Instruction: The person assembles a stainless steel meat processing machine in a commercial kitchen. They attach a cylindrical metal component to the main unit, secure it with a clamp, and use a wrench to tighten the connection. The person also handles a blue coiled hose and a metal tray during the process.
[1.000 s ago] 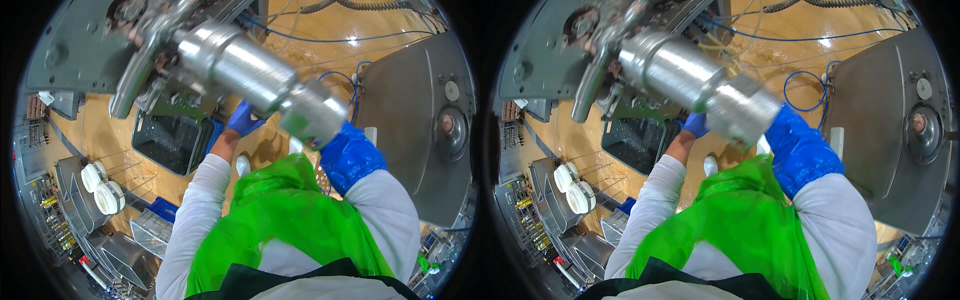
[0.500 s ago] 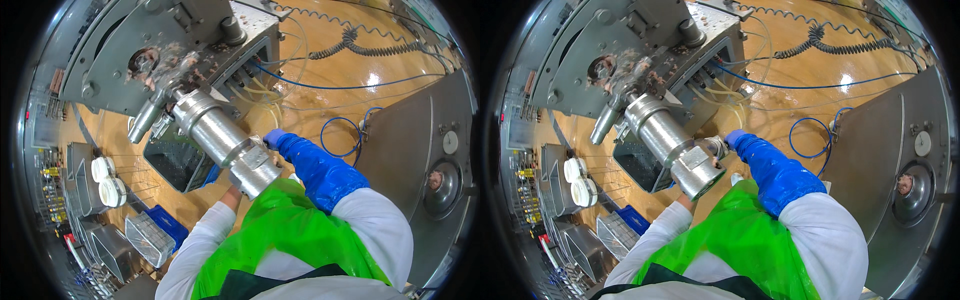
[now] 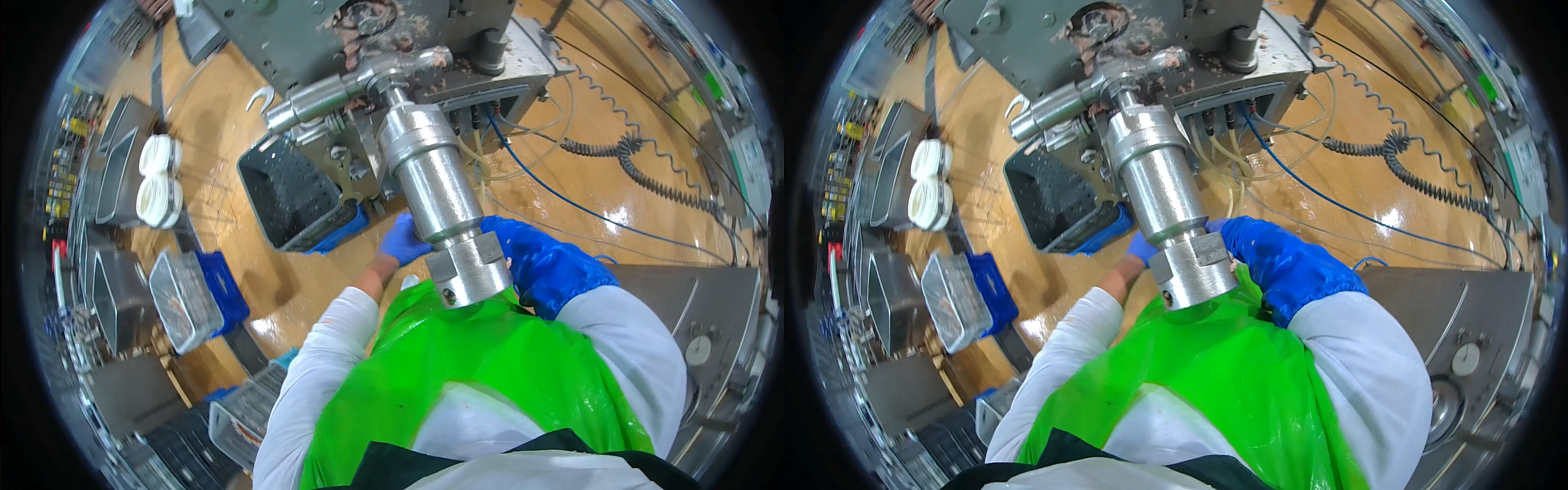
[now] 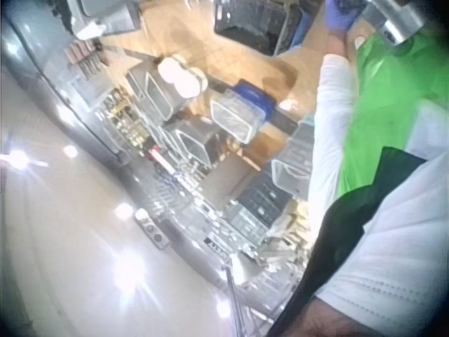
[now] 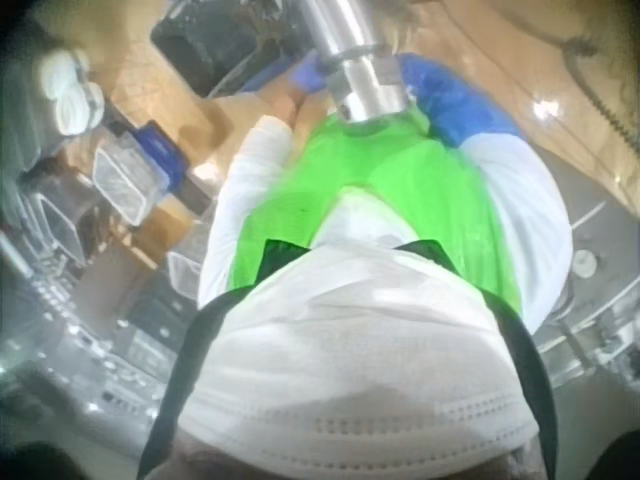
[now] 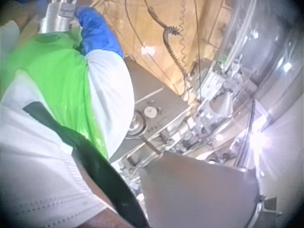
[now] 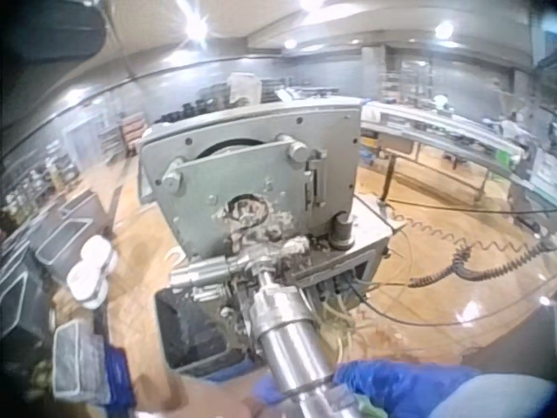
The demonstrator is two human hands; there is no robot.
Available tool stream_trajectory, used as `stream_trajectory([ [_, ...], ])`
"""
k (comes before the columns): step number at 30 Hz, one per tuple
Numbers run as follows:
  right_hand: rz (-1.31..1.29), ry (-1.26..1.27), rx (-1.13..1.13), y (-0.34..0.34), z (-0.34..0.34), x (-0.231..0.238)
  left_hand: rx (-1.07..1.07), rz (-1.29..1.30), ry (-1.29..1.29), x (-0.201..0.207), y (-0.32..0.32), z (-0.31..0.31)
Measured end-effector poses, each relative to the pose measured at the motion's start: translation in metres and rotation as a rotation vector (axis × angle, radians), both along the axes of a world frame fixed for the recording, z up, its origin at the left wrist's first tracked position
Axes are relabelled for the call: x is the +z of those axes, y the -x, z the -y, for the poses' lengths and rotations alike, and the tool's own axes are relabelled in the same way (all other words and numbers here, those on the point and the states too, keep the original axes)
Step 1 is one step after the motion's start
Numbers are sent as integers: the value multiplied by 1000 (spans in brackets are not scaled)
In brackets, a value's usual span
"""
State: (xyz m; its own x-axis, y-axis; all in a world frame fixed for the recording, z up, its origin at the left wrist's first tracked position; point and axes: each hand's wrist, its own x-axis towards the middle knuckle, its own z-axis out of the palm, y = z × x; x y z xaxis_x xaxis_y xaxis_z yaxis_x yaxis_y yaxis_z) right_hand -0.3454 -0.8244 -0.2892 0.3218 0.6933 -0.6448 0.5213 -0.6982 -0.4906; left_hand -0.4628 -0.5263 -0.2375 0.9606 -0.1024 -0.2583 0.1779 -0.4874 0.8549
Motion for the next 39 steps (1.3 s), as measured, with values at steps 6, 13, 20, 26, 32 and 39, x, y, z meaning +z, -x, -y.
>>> stream_trajectory([
  [6,-41,-114,234,-31,-67,-46,217,-111,222,11,11,2],
  [13,-137,-180,449,-32,-91,-70,625,-142,208,34,117,60],
  [20,-235,-26,480,-50,-97,-79,883,-41,210,8,105,107],
  [26,-310,-120,623,-62,-106,-130,1042,67,130,-14,63,135],
  [32,-481,97,655,-65,-111,-121,1083,-71,12,25,81,135],
  [39,-333,-156,660,-41,-91,-132,1328,-23,-78,1,28,170],
])
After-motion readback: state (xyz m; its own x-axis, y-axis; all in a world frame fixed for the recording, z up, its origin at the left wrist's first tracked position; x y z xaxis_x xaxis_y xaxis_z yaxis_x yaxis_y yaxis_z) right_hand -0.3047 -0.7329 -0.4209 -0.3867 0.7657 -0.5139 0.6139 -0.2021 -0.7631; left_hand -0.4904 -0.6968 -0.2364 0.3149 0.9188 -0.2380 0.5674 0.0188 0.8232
